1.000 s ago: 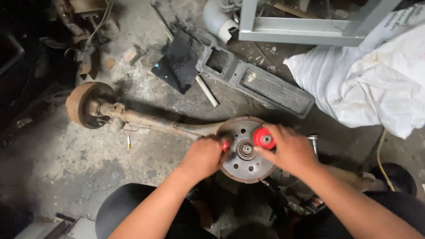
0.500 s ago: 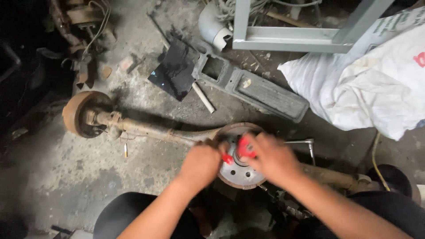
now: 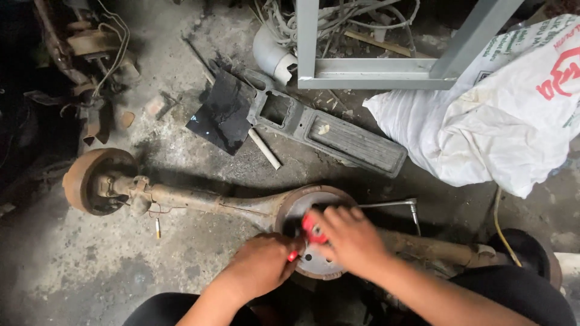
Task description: Cleaning rust and debris from a vehicle axle hub using a hand scraper and compressed air.
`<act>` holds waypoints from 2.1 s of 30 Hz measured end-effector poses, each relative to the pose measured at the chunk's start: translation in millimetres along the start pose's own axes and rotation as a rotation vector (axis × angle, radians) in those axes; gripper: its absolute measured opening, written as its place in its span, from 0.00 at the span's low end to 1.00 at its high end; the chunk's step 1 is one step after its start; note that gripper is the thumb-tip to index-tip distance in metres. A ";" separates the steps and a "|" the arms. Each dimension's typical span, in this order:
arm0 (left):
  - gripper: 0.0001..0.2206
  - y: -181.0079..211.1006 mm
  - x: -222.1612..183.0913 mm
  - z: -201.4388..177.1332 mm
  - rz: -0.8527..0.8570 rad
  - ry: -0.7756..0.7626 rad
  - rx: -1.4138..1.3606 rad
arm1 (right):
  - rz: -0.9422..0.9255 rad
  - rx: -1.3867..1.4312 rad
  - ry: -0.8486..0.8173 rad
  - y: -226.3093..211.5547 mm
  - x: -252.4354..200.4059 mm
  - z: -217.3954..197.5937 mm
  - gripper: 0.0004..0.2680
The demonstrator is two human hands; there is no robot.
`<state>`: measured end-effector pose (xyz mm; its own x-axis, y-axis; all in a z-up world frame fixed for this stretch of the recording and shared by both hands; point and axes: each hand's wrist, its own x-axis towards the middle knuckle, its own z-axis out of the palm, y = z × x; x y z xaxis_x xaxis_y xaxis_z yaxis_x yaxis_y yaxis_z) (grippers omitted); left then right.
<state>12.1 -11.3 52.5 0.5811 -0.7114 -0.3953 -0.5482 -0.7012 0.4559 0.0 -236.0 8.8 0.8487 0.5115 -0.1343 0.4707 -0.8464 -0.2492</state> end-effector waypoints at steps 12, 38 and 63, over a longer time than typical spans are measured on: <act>0.10 -11.7 -2.7 -14.7 -0.080 0.111 -0.036 | 0.029 0.007 -0.097 5.6 0.9 -6.8 0.30; 0.07 12.4 33.5 12.4 -0.053 0.410 -0.780 | 0.360 -0.024 -0.386 34.2 -40.3 -50.4 0.19; 0.12 -20.7 23.9 11.9 -0.417 0.202 -0.102 | 0.300 -0.024 -0.099 44.3 -22.7 -50.8 0.20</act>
<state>30.2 -14.3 24.2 0.8499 -0.3395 -0.4030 -0.1875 -0.9095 0.3710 13.8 -292.6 49.5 0.9235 0.2493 -0.2917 0.2093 -0.9644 -0.1616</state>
